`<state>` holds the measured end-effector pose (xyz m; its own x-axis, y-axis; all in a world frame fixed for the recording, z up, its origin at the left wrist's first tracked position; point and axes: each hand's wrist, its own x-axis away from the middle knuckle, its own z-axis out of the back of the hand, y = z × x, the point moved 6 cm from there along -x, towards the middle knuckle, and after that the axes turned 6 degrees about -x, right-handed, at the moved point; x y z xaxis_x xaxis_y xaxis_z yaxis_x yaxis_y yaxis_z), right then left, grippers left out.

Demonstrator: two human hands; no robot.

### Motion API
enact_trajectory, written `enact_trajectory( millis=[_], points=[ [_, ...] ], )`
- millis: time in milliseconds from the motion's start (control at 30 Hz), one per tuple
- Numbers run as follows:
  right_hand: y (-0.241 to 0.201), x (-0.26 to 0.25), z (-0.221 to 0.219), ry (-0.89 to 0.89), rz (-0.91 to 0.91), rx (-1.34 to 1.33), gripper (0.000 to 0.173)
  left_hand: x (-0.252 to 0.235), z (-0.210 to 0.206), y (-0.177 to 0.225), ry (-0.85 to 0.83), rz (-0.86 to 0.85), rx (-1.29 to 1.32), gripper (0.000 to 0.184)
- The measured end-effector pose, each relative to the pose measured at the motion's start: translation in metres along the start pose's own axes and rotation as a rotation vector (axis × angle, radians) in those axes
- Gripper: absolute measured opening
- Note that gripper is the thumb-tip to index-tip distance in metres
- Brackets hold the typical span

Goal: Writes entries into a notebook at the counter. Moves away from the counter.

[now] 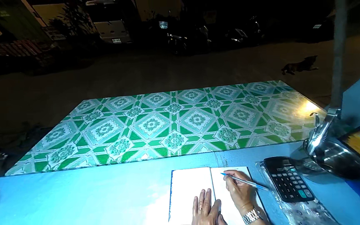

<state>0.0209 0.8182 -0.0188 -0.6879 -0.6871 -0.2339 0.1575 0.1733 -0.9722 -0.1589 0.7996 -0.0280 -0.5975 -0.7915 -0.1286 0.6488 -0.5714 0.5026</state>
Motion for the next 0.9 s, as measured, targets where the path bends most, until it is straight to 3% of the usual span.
enact_trajectory(
  millis=[100, 200, 400, 533, 633, 767, 900],
  points=[
    [-0.004, 0.004, 0.028, 0.162, -0.092, -0.183, 0.016, 0.008, 0.000, 0.002, -0.011, 0.049, -0.011, 0.044],
    [-0.021, 0.009, 0.064, 0.243, -0.061, -0.252, 0.016, 0.022, -0.002, 0.008, -0.017, 0.111, -0.029, 0.046],
    [-0.059, 0.013, 0.094, 0.154, 0.026, -0.233, 0.021, 0.035, -0.001, 0.014, -0.064, 0.120, -0.099, 0.048],
    [-0.066, 0.015, 0.059, -0.100, 0.088, -0.152, 0.017, 0.045, -0.002, 0.014, -0.098, 0.125, -0.162, 0.054],
    [-0.042, 0.022, 0.013, -0.253, 0.083, -0.071, 0.013, 0.047, -0.007, 0.012, -0.074, 0.103, -0.181, 0.055],
    [-0.005, 0.024, -0.025, -0.321, 0.023, 0.006, 0.011, 0.040, -0.006, 0.011, -0.091, 0.097, -0.173, 0.054],
    [0.009, 0.022, -0.030, -0.308, 0.047, 0.070, 0.011, 0.035, -0.005, 0.011, -0.063, 0.112, -0.165, 0.052]
  ],
)
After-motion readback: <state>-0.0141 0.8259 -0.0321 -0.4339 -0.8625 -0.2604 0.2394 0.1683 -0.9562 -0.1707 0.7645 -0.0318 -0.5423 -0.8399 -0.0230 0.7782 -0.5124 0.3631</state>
